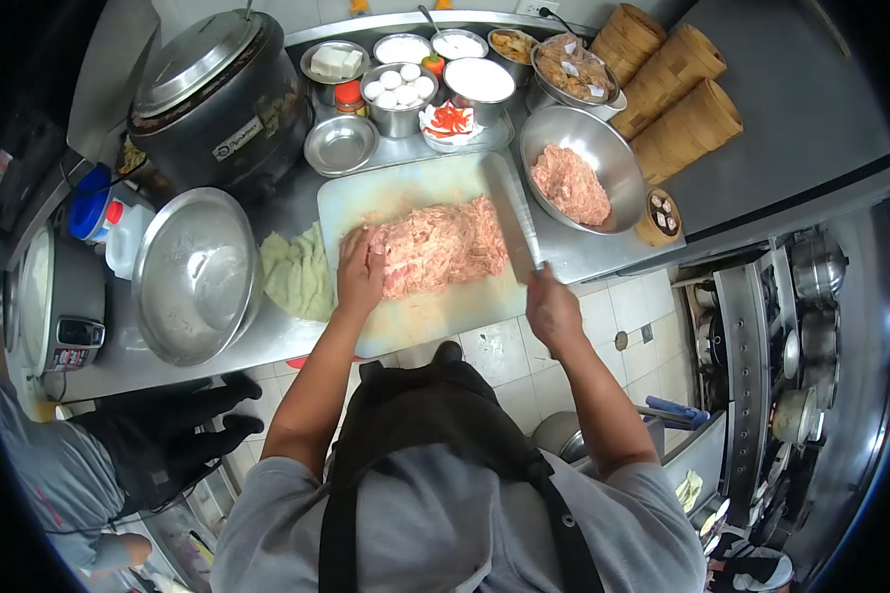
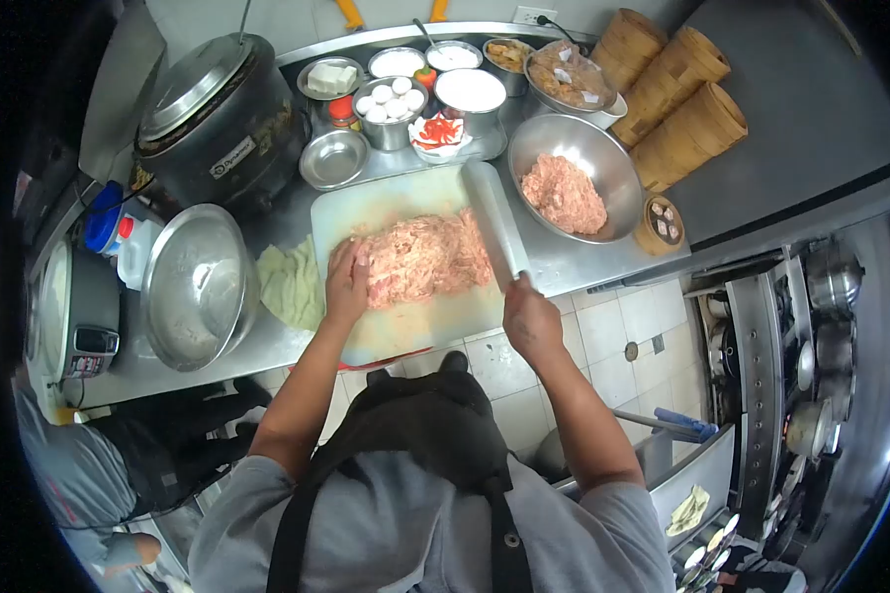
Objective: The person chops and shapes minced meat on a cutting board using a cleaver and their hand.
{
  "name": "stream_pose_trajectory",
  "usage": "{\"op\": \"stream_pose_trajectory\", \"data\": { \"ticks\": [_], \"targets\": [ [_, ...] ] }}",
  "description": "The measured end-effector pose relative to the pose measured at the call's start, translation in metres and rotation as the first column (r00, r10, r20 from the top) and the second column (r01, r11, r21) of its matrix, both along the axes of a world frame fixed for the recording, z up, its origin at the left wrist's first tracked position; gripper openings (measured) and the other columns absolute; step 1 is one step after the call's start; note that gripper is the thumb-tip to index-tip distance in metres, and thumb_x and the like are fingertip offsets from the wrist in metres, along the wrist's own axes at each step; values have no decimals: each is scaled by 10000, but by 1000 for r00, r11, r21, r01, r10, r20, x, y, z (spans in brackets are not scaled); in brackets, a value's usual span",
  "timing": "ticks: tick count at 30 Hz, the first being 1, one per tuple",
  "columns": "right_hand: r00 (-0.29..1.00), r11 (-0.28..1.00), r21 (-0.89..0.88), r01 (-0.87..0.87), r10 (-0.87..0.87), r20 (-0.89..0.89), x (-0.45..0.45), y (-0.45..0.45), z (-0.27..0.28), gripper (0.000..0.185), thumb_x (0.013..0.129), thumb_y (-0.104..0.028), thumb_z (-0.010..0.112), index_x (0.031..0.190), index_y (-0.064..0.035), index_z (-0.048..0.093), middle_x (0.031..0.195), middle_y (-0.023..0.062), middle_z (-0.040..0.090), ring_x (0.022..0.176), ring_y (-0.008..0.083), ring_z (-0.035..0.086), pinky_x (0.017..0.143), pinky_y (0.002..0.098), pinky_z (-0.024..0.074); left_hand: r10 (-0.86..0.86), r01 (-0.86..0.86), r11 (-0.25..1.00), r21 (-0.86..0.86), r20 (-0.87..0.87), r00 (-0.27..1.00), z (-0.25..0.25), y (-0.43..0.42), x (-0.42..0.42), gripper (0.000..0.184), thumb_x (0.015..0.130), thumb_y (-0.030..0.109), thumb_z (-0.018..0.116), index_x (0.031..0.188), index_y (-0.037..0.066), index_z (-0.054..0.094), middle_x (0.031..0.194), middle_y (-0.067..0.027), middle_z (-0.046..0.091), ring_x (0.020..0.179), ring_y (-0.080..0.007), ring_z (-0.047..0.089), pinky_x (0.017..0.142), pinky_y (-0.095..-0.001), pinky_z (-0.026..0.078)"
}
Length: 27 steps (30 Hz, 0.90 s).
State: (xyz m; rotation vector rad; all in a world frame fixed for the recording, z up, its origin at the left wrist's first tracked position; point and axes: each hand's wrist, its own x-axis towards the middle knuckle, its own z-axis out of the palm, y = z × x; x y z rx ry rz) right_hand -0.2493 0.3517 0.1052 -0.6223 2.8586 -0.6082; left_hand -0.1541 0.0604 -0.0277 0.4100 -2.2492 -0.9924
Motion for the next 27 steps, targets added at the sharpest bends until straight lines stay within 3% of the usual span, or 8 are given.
{"op": "stream_pose_trajectory", "data": {
  "ticks": [1,5,8,12,19,22,25,27],
  "targets": [
    [987,960,254,-117,85,134,-9,2,-3,287,981,-243,447,1009,20,558,877,284,663,864,441,652,770,512,504,42,-43,996,-71,-26,999,0,2,-3,401,968,217,506,1299,-6,543,1325,-224,518,1261,-398,447,1082,-468,321],
    [982,984,161,-71,41,183,-17,16,42,286,980,-246,448,960,12,570,901,273,657,919,442,632,812,516,476,150,-155,970,-187,-41,988,26,18,13,544,966,300,527,1418,15,426,1456,-233,388,1383,-427,302,1141,-535,197],
    [999,999,-36,4,-3,39,-20,16,80,238,973,-214,503,924,10,566,803,254,655,807,459,634,708,497,483,69,-68,944,-322,-8,998,29,50,32,715,926,407,569,1479,34,310,1517,-225,285,1421,-421,222,1122,-642,107],
    [997,956,-284,77,-78,7,-29,18,88,210,977,-172,524,882,12,557,716,240,637,682,450,623,605,456,474,-145,239,859,-452,234,961,30,91,29,1027,703,609,721,1465,44,327,1538,-198,271,1443,-401,200,1118,-672,76],
    [988,954,-280,105,-68,138,-36,31,77,256,980,-194,541,842,21,541,662,247,592,614,436,583,573,436,446,-164,371,769,-520,402,901,25,110,11,1205,525,657,792,1486,104,317,1573,-133,233,1468,-334,175,1105,-714,52],
    [995,974,-218,63,-44,91,-33,37,66,328,1001,-238,525,780,4,516,581,83,531,536,154,485,534,333,409,-127,322,778,-539,368,921,22,113,15,1197,526,641,810,1468,85,325,1542,-154,261,1455,-368,175,1090,-736,31],
    [993,981,-185,64,-45,107,-30,38,72,303,997,-218,525,792,5,523,582,93,531,554,168,495,558,343,419,-142,288,799,-529,299,944,20,114,15,1176,523,595,839,1454,82,336,1523,-170,275,1447,-388,174,1084,-743,21],
    [993,973,-215,87,-68,97,-32,36,78,270,976,-202,546,815,14,533,658,207,575,640,362,563,585,424,439,-154,287,813,-507,288,945,18,114,14,1161,539,551,849,1472,108,318,1539,-164,259,1454,-380,172,1089,-736,32]
  ]
}}
